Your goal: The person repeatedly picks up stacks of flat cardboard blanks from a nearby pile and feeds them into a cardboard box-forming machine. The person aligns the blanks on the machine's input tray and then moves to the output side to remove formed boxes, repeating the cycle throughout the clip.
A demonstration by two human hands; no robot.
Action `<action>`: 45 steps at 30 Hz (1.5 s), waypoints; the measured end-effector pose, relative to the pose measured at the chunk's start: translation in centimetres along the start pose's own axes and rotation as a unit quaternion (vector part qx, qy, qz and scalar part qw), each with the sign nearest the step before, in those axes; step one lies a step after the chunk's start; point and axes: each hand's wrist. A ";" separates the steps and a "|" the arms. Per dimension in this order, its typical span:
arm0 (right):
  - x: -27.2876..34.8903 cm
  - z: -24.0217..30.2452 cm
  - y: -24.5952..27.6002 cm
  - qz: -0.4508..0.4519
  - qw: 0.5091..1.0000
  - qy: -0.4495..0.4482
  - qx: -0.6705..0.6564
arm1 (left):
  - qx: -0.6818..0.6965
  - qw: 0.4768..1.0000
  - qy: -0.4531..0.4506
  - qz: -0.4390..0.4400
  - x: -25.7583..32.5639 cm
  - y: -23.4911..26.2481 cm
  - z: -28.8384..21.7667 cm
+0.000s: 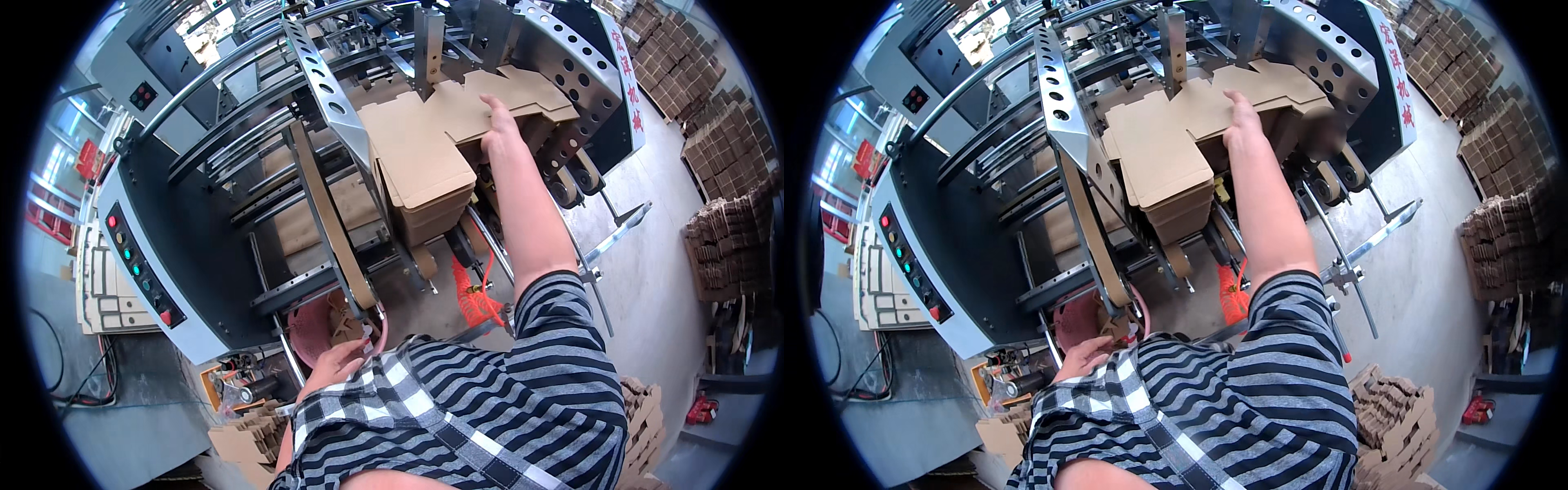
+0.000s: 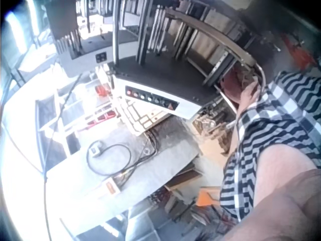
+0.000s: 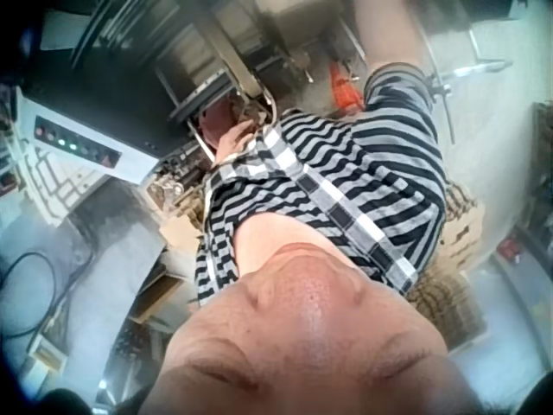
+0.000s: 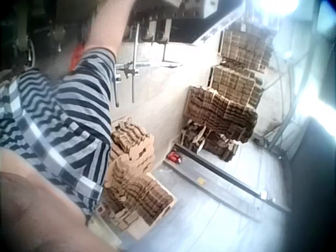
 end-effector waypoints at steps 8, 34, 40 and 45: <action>3.4 1.0 0.4 -0.113 0.980 -0.038 0.161 | 0.043 0.999 -0.001 -0.007 0.0 -0.6 1.7; 2.2 10.1 4.8 -0.212 0.925 0.086 0.302 | 0.068 0.996 -0.011 -0.050 0.2 -1.2 3.0; 3.9 10.1 4.0 -0.179 0.881 -0.004 0.438 | 0.026 0.999 0.020 -0.040 0.2 -1.1 2.2; 2.7 9.4 5.4 -0.176 0.828 0.018 0.532 | 0.033 0.999 0.011 -0.039 0.3 -0.8 2.0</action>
Point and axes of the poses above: each hand's wrist, its own x-axis away from the middle knuckle, its own y-axis out of the back of the hand, z = x × y, and after that the axes turned 2 degrees about -y, right-handed
